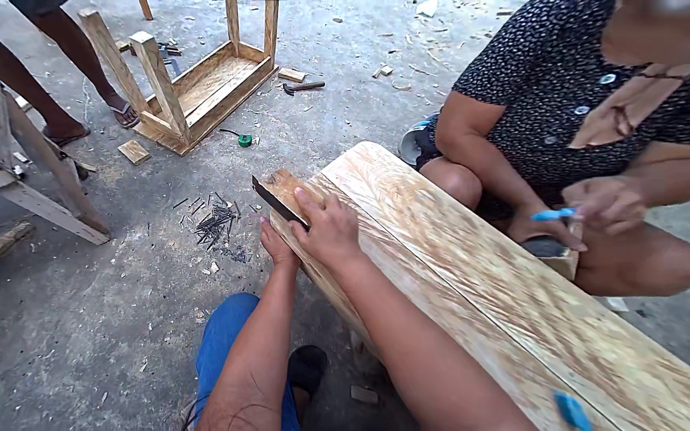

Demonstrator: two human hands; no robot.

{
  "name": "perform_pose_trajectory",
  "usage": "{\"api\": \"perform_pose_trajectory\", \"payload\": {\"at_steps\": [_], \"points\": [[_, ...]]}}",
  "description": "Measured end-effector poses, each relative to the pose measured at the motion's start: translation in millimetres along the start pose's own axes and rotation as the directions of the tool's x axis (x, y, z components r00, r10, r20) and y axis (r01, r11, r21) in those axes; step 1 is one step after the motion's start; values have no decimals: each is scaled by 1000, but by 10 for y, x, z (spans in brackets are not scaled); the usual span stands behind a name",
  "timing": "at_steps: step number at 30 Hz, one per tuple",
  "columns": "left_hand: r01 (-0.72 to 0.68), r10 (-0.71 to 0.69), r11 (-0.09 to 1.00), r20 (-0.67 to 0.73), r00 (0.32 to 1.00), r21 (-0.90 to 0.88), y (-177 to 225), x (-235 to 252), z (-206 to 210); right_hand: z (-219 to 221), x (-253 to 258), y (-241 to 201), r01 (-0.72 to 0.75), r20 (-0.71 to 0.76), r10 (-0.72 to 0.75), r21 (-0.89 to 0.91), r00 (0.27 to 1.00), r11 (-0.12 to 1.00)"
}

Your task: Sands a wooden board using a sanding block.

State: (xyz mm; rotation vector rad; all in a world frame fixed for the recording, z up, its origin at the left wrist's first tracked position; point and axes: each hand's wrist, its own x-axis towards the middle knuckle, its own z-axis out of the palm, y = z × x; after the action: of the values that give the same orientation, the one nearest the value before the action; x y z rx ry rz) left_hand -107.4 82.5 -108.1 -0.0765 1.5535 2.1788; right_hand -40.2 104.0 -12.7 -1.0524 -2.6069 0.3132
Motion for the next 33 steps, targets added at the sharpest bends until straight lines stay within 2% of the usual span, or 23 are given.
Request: {"api": "perform_pose_trajectory", "payload": {"at_steps": [3,6,9,13,15,17,19,23,27,30,33], "points": [[-14,16,997,-22,1000,79,78,-19,10,17,394,-265,-31,117,33,-19,993,999],[-7,9,995,-19,1000,98,42,-6,-4,-75,253,-183,-46,169,47,-4,985,999],[25,-25,999,-4,1000,21,41,-5,31,-220,-367,298,1,86,-1,5,996,1000],[17,-17,997,5,1000,-69,-2,16,25,-532,-1680,1035,23,-70,-26,-35,997,999],[17,-15,996,14,1000,-88,23,-8,32,-660,-2199,1202,-18,-134,10,-57,991,998],[13,-14,996,-4,1000,-90,52,-23,56,-688,-2396,1226,-53,-178,39,-76,983,996],[2,-3,998,-17,1000,-61,51,-24,54,-634,-2285,1083,-75,-199,55,-93,978,993],[-36,36,999,-25,999,-25,10,11,40,-374,-1500,530,-100,-155,98,-7,983,995],[-62,64,996,-27,998,58,-20,66,17,-328,-904,146,-203,69,200,31,977,979],[-79,83,980,-12,997,182,-45,167,-47,-436,-1093,226,-205,130,201,23,971,978],[17,-18,996,13,1000,90,141,176,-101,-618,-1738,640,-199,72,198,9,978,980]]}}
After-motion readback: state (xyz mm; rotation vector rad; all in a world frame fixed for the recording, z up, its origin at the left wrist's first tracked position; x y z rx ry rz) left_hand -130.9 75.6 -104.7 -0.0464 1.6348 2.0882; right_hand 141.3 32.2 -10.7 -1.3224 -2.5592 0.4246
